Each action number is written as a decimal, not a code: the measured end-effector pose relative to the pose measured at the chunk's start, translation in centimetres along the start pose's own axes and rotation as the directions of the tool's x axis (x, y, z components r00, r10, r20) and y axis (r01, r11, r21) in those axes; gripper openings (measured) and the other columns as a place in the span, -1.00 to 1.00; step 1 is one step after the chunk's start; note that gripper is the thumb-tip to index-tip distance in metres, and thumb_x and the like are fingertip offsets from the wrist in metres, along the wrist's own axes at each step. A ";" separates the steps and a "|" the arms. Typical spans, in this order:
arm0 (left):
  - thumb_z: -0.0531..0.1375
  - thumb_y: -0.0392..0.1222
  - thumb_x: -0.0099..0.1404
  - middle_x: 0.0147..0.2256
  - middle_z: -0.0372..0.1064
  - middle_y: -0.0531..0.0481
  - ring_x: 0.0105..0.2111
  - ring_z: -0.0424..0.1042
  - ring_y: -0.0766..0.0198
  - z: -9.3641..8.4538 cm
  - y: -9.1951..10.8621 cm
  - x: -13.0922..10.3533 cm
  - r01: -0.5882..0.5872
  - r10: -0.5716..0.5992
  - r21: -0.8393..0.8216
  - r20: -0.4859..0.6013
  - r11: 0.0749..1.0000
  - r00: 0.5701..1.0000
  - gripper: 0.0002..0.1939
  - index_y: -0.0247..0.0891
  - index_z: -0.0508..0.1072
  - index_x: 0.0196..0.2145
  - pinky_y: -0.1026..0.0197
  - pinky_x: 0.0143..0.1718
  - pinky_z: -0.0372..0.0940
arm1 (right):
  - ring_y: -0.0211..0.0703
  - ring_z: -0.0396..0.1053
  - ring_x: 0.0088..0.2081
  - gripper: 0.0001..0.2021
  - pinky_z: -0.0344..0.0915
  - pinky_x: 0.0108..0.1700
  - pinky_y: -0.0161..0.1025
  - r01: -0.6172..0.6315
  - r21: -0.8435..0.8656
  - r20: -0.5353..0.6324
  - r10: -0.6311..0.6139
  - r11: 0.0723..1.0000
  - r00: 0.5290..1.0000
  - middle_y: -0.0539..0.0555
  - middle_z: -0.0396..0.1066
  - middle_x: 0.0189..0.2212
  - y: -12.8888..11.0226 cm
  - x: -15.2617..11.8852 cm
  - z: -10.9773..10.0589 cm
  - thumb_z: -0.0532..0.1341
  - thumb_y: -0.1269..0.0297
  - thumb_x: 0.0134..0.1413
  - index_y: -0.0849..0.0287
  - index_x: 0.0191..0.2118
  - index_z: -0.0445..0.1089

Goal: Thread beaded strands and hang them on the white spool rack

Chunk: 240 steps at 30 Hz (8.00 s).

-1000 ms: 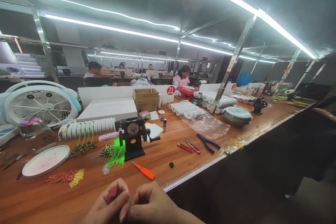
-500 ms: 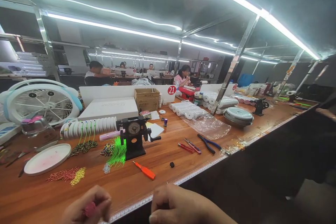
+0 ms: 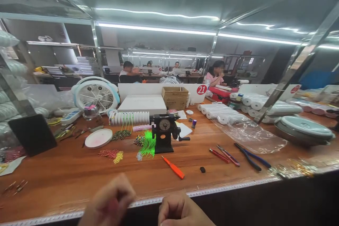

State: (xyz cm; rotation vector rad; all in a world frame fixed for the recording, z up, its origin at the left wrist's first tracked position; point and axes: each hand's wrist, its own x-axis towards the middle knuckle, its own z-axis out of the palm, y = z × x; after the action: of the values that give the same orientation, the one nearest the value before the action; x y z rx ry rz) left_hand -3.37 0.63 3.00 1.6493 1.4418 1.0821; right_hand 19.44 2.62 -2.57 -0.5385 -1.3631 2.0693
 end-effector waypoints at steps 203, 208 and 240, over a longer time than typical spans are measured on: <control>0.41 0.06 -0.17 -0.70 -0.03 0.26 -0.69 -0.07 0.49 9.2 3.4 4.3 0.401 -0.300 -0.753 0.278 0.522 0.913 -0.48 -0.24 0.26 -0.40 0.38 -0.72 0.06 | -0.52 -0.20 -0.73 -0.82 -0.28 -0.68 -0.44 0.352 0.343 -0.322 -0.243 0.871 0.915 -0.16 -0.04 -0.75 -4.0 0.9 -2.1 0.32 0.39 -0.14 0.28 -0.50 0.27; 0.37 0.06 -0.09 -0.69 -0.06 0.26 -0.69 -0.10 0.51 9.3 2.9 4.2 0.380 -0.271 -0.739 0.271 0.556 0.924 -0.54 -0.24 0.22 -0.43 0.39 -0.73 0.04 | -0.51 -0.18 -0.71 -0.84 -0.27 -0.69 -0.46 0.375 0.403 -0.303 -0.264 0.835 0.916 -0.14 -0.04 -0.70 -4.2 0.9 -2.3 0.29 0.43 -0.12 0.29 -0.53 0.26; 0.37 0.09 -0.10 -0.67 -0.14 0.28 -0.69 -0.20 0.54 9.1 2.8 4.0 0.440 -0.326 -0.712 0.302 0.547 0.896 -0.51 -0.24 0.21 -0.42 0.42 -0.74 -0.05 | -0.51 -0.17 -0.69 -0.78 -0.26 -0.69 -0.47 0.398 0.432 -0.360 -0.250 0.810 0.899 -0.14 -0.03 -0.69 -3.9 0.7 -2.9 0.30 0.43 -0.16 0.27 -0.56 0.21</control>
State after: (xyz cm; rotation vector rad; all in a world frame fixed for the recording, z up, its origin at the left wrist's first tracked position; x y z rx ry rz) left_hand 6.25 4.40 2.28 0.7105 0.9501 1.0757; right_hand 21.73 6.24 -0.16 -0.3292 -0.6530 1.8608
